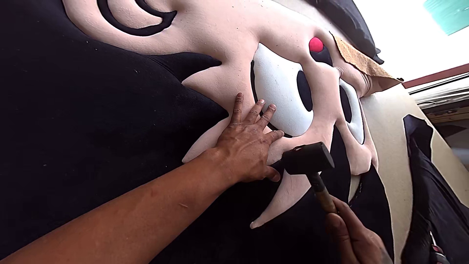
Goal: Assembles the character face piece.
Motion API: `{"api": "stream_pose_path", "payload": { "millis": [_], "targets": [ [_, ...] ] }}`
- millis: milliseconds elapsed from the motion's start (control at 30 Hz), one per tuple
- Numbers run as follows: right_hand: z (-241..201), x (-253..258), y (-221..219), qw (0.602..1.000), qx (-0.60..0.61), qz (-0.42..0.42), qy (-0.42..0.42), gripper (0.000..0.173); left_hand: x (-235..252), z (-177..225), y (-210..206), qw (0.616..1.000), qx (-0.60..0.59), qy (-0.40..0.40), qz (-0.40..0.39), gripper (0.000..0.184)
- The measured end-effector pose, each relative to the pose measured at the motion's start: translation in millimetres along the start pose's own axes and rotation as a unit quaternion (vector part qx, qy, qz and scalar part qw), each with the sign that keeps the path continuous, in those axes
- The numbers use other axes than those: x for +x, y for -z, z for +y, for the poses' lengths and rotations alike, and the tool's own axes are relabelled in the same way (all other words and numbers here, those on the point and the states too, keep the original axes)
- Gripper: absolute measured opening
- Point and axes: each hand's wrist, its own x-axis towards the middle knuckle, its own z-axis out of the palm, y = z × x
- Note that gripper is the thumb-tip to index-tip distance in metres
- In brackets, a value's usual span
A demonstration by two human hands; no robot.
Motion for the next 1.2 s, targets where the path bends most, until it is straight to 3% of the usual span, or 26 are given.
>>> {"api": "stream_pose_path", "payload": {
  "millis": [167, 367, 533, 733, 933, 1100, 1200],
  "targets": [
    [-13, -5, 21, 0.994, 0.088, 0.063, 0.024, 0.059, 1, -1, -1, 1.0, -0.003, -0.006, -0.012, 0.099],
    [3, 2, 5, 0.999, 0.029, -0.032, -0.025, 0.051, 2, 0, 2, 1.0, -0.007, -0.001, -0.011, 0.1],
    [-14, -1, 25, 0.989, 0.131, 0.062, 0.02, 0.058, 0, -1, 1, 1.0, 0.002, -0.006, -0.007, 0.1],
    [2, 1, 1, 0.999, 0.032, -0.01, -0.02, 0.053, 0, 1, 4, 1.0, -0.002, 0.004, -0.007, 0.1],
    [-13, -1, 31, 0.987, 0.139, 0.079, 0.03, 0.056, 0, 0, 2, 1.0, 0.007, -0.004, -0.004, 0.101],
    [0, -1, -2, 0.999, -0.015, -0.027, -0.011, 0.051, 0, 1, 2, 1.0, 0.003, 0.0, -0.002, 0.101],
    [-10, -3, 15, 0.999, 0.038, -0.001, 0.012, 0.059, 0, 1, 3, 1.0, -0.001, 0.001, -0.017, 0.1]
  ]
}}
